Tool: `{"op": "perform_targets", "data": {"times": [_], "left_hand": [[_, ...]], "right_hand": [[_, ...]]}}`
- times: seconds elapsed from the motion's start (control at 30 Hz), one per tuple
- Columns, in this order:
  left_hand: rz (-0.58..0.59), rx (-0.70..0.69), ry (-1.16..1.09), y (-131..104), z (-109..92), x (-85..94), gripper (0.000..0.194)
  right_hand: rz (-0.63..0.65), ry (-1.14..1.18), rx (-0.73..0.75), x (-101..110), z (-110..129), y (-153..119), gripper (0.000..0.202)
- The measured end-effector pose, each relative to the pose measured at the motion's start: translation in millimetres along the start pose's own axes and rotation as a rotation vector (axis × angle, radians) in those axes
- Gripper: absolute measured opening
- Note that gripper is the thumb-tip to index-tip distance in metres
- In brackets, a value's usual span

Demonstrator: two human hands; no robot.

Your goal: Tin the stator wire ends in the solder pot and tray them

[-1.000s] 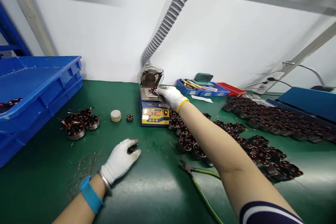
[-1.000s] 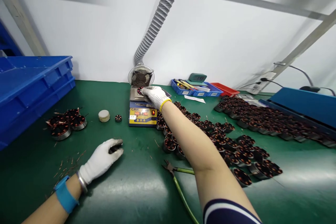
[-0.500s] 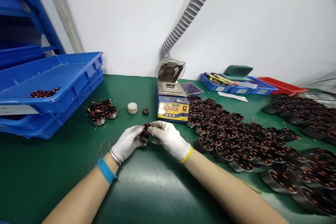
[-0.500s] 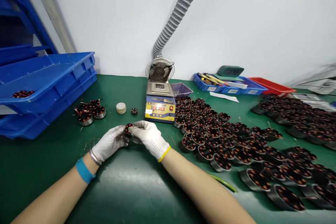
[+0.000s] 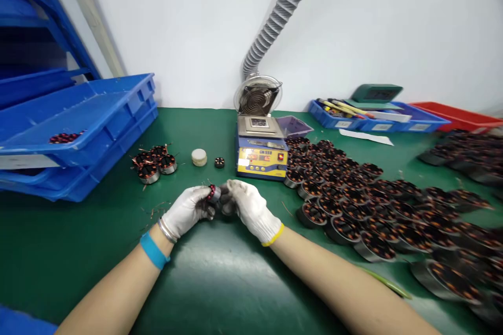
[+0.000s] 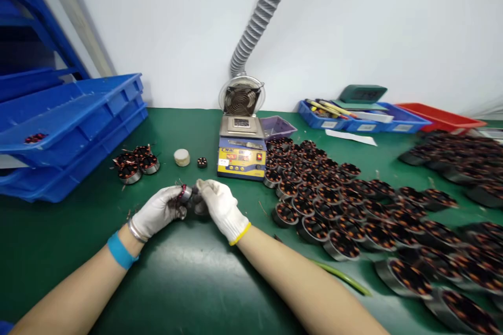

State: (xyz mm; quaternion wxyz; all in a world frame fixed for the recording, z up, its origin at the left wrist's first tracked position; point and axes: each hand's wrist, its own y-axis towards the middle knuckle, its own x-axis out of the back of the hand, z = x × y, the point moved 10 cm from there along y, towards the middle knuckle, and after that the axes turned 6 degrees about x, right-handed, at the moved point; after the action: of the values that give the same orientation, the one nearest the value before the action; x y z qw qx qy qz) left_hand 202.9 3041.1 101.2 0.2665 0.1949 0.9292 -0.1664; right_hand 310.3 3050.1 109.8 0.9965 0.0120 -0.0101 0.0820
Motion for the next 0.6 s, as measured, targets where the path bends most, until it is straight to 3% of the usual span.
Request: {"op": "perform_targets", "data": {"times": [0.1, 0.2, 0.3, 0.4, 0.43, 0.47, 0.5, 0.6], "left_hand": [[-0.068, -0.133, 0.016, -21.2, -31.6, -1.1, 0.036], [-0.159, -0.328, 0.004, -63.3, -83.3, 1.7, 0.051], [-0.334, -0.651, 0.098, -130.0, -163.1, 13.0, 0.051], [-0.637, -0.959, 0.429, -199.9, -258.1, 27.7, 0.039], [-0.795, -0.959, 0.583, -213.3, -286.3, 37.7, 0.036], [-0.967, -0.855, 0.771, -217.8, -310.6, 51.6, 0.034], [-1.13, -0.663, 0.97, -216.1, -329.7, 70.4, 0.033], [-1.331, -0.369, 1.103, -213.4, -364.3, 126.2, 0.024]], "right_hand": [[0.103, -0.055, -0.015, -4.2, -10.6, 4.2, 0.047], [0.233, -0.356, 0.099, -7.8, -10.1, 10.1, 0.044], [0.332, -0.504, 0.193, -12.9, -9.3, 12.5, 0.044], [0.359, -0.559, 0.223, -14.2, -11.6, 14.7, 0.048], [0.363, -0.568, 0.221, -14.5, -13.5, 16.2, 0.05], [0.365, -0.576, 0.215, -14.7, -15.8, 18.3, 0.051], [0.366, -0.581, 0.21, -15.0, -18.0, 20.6, 0.051], [0.364, -0.586, 0.214, -16.4, -20.3, 26.3, 0.051]]}}
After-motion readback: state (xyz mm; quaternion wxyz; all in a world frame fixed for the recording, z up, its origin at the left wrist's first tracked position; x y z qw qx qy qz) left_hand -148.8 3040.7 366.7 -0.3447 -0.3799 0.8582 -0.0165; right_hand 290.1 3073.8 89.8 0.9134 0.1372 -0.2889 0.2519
